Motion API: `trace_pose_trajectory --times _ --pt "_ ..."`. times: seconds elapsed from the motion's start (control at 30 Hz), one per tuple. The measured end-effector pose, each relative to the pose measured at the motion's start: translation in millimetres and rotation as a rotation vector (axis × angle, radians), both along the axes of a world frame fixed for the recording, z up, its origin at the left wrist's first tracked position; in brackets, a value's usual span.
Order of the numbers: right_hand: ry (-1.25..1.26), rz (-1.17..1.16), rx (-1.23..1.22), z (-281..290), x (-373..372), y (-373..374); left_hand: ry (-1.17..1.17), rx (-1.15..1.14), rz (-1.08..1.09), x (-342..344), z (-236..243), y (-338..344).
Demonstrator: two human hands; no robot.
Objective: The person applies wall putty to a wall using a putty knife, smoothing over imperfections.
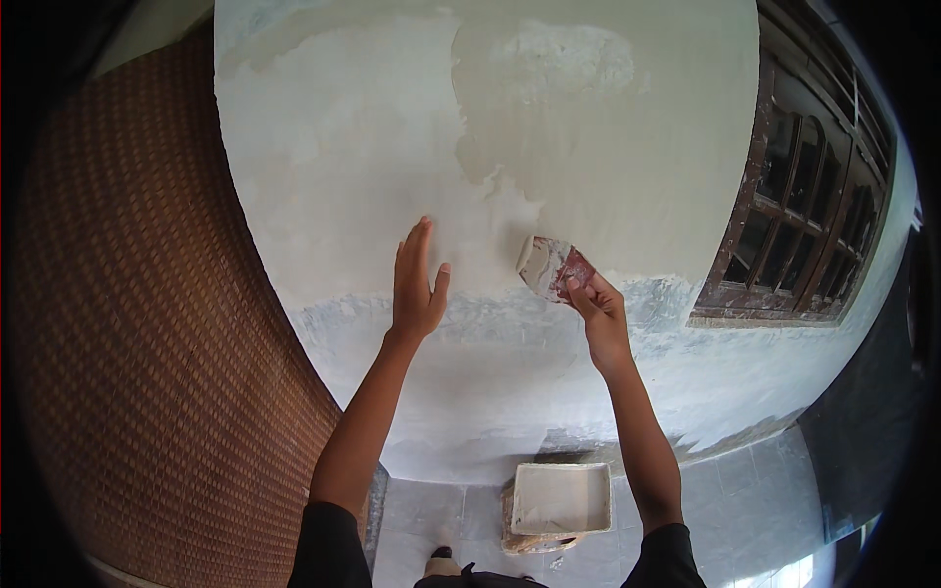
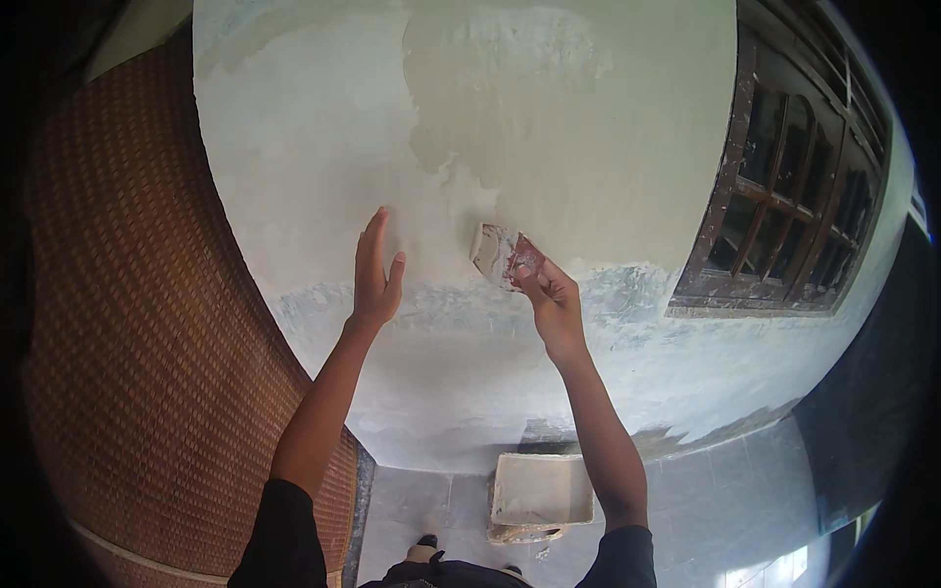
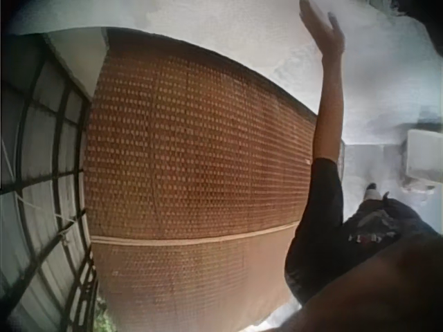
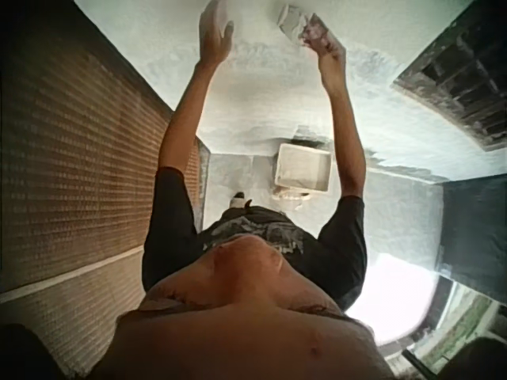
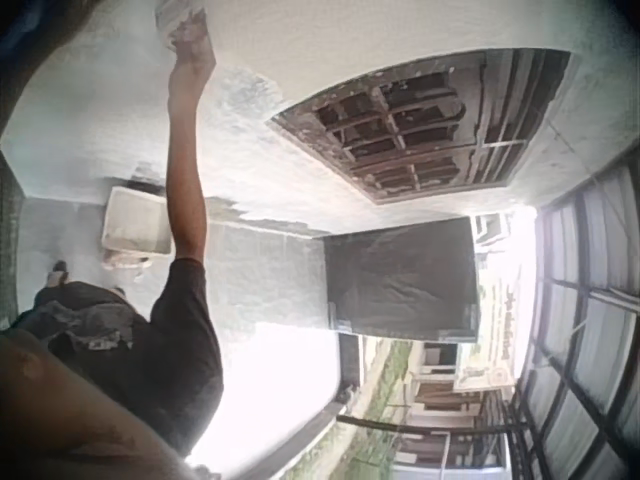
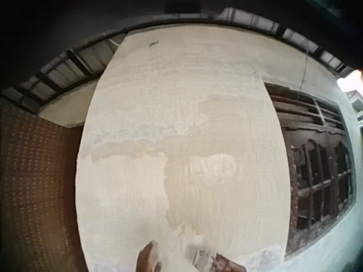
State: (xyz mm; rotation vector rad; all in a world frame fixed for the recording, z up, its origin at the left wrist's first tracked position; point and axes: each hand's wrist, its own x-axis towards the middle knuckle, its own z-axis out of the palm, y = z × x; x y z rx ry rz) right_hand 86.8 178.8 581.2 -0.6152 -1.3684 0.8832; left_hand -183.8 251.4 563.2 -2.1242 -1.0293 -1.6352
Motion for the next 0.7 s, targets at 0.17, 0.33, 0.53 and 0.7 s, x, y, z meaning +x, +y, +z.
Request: trace_pose_trajectory --times 0.17,0.33,0.53,0.7 --pt "-0.225 -0.503 0.339 29 -54 19 0.056 0.166 0.034 -22 58 29" --pt "-0.474 -0.961 0.772 43 -87 46 0.102 0.261 0.060 -33 88 53" --pt "-0.739 -1.245 0.869 29 -107 75 0.158 0.317 0.159 -42 81 72" --pt "-0.806 -1.269 0.857 18 -101 89 0.183 0.338 0.211 -42 77 75"
